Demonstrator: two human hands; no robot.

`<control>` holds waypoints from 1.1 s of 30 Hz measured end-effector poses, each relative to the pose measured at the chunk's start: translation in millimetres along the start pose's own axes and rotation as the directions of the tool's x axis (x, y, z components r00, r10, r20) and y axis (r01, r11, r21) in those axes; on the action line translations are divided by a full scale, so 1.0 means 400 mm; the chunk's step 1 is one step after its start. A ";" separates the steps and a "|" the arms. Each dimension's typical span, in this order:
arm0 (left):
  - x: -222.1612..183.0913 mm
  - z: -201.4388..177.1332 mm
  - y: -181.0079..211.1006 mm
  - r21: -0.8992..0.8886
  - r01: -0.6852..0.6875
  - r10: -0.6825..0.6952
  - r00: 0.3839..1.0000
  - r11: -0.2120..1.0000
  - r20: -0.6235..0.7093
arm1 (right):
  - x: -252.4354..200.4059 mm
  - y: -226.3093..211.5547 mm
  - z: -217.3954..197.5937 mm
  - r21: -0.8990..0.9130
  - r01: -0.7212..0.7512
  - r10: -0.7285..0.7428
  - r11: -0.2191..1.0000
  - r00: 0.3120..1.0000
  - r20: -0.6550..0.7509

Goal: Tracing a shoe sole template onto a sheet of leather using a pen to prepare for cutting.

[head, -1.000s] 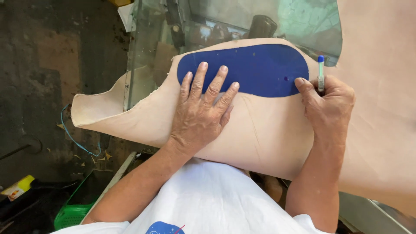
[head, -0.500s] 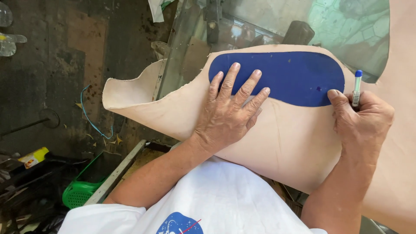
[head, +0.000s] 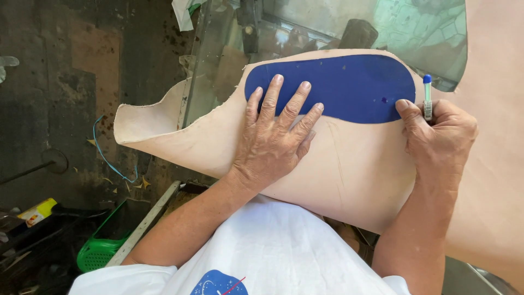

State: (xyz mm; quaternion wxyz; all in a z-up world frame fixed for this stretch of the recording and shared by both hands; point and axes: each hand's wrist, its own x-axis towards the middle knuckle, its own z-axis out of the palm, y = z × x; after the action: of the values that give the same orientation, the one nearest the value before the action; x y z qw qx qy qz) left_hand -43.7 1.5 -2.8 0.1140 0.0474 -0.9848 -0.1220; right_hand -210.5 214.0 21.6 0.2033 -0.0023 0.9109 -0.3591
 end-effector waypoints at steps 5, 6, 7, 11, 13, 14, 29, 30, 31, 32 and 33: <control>0.002 -0.001 0.000 0.005 0.000 0.000 1.000 1.000 -0.009 | 0.003 -0.009 -0.002 -0.015 -0.020 0.020 1.000 1.000 0.000; 0.002 -0.001 -0.001 0.007 0.001 -0.001 1.000 1.000 -0.007 | 0.004 -0.011 -0.002 -0.004 -0.024 0.024 1.000 1.000 0.003; 0.001 -0.001 0.000 0.006 0.003 -0.003 1.000 1.000 -0.005 | 0.004 -0.012 -0.003 0.006 -0.029 0.029 1.000 1.000 0.008; 0.003 -0.002 0.002 0.006 0.006 -0.006 1.000 1.000 -0.010 | 0.005 -0.010 -0.004 -0.011 -0.001 0.001 1.000 1.000 0.006; 0.002 -0.001 0.002 0.014 0.006 -0.006 1.000 1.000 -0.025 | 0.005 -0.011 -0.005 -0.025 -0.005 0.005 1.000 1.000 0.006; 0.002 -0.001 0.002 0.014 0.005 -0.004 1.000 1.000 -0.025 | 0.005 -0.012 -0.004 -0.024 -0.006 0.006 1.000 1.000 0.006; 0.001 -0.006 0.002 0.018 0.017 -0.017 1.000 1.000 0.006 | 0.007 -0.007 -0.006 -0.011 0.030 -0.030 0.999 0.999 0.027; 0.002 -0.008 0.003 0.017 0.016 -0.016 1.000 1.000 0.005 | 0.006 -0.008 -0.005 -0.022 0.036 -0.036 0.999 0.999 0.023; 0.002 -0.012 0.002 0.018 0.017 -0.017 1.000 1.000 0.005 | 0.006 -0.010 -0.004 -0.031 0.042 -0.041 0.999 0.999 0.021; 0.000 -0.010 0.002 0.022 0.023 -0.024 1.000 0.999 0.007 | 0.003 -0.013 -0.003 -0.030 0.046 -0.045 0.999 0.999 0.029; -0.001 -0.007 0.002 0.015 0.024 -0.023 1.000 1.000 -0.005 | 0.002 -0.016 -0.002 -0.036 0.039 -0.039 0.999 0.999 0.023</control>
State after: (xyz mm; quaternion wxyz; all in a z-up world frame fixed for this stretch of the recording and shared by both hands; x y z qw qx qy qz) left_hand -42.8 1.5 0.1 0.1147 0.0601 -0.9848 -0.1157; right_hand -212.4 209.6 26.2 0.2062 -0.0277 0.9147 -0.3464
